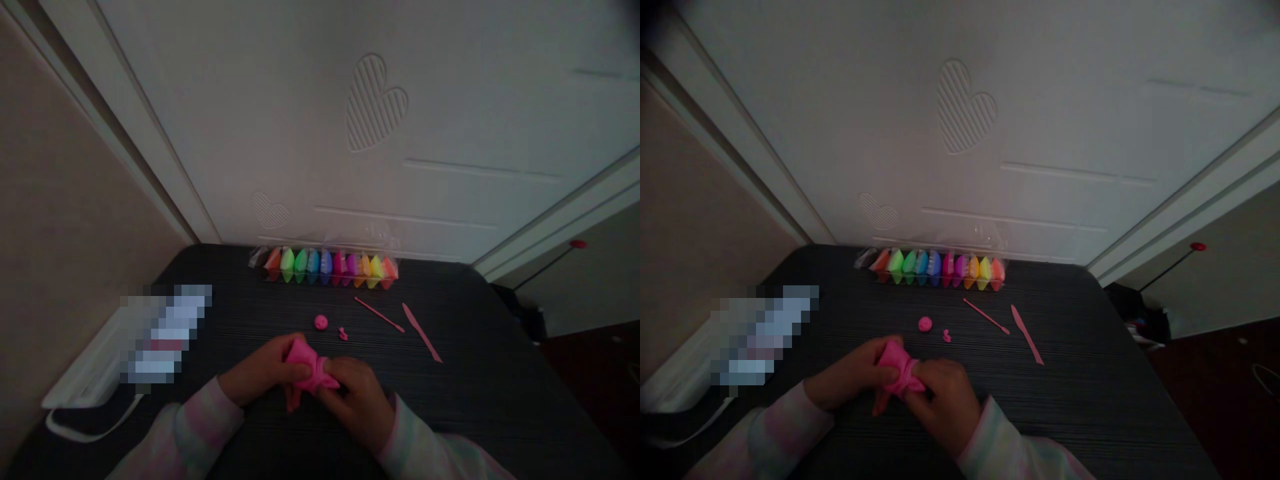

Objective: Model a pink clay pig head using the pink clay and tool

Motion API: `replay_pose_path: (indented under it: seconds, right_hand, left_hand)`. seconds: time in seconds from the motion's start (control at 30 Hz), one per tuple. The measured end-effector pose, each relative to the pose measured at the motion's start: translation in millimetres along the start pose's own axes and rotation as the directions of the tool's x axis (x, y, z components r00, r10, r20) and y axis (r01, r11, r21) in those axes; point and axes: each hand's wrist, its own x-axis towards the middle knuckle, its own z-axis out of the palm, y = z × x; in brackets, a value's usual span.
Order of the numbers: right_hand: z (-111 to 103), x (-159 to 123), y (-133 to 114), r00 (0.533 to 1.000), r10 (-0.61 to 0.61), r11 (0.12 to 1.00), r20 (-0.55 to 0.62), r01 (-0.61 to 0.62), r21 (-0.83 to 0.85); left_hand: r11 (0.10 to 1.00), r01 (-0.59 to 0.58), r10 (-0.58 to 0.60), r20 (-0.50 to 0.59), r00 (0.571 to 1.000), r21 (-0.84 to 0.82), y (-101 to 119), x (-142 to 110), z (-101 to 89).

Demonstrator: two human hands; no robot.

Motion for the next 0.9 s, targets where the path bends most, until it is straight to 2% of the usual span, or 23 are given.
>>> replay_pose_path:
  seconds: [0.07, 0.17, 0.33, 0.5, 0.57, 0.67, 0.77, 0.9]
  right_hand:
    - [0.3, -0.3, 1.2, 0.999, -0.052, 0.998, 0.012, 0.051, 0.035]
    - [0.5, -1.3, 3.5, 0.996, -0.083, 0.997, 0.012, 0.083, -0.004]
    - [5.5, -2.9, 6.0, 0.998, -0.059, 0.996, -0.019, 0.058, -0.070]
    - [9.8, 0.0, 3.8, 0.999, -0.015, 1.000, -0.039, 0.014, -0.028]
    - [8.0, 3.1, 2.1, 1.000, 0.023, 0.999, 0.016, -0.024, 0.047]
    - [1.3, 7.9, 0.4, 0.985, 0.061, 0.976, 0.160, -0.092, 0.196]
    - [-7.1, 11.1, 0.2, 0.947, 0.046, 0.928, 0.317, -0.158, 0.336]
    - [-15.4, 13.2, 1.4, 0.881, -0.004, 0.816, 0.474, -0.271, 0.511]
  left_hand:
    - [1.000, 0.028, -0.028, 0.007, 1.000, 0.004, 0.3, -1.1, -0.8]
    - [0.992, 0.105, -0.107, 0.025, 0.994, 0.071, 1.3, -1.9, -2.3]
    - [0.971, 0.170, -0.181, 0.048, 0.982, 0.167, 3.8, -1.1, -2.3]
    - [0.965, 0.201, -0.209, 0.031, 0.977, 0.168, 3.3, -0.1, -2.7]
    - [0.967, 0.195, -0.202, 0.031, 0.979, 0.164, 1.7, 0.2, -4.5]
    - [0.973, 0.169, -0.181, 0.064, 0.982, 0.156, 0.0, 0.2, -8.0]
    - [0.975, 0.156, -0.176, 0.121, 0.977, 0.159, 0.5, -0.4, -11.0]
    - [0.968, 0.150, -0.187, 0.181, 0.966, 0.202, 2.7, -1.2, -12.9]
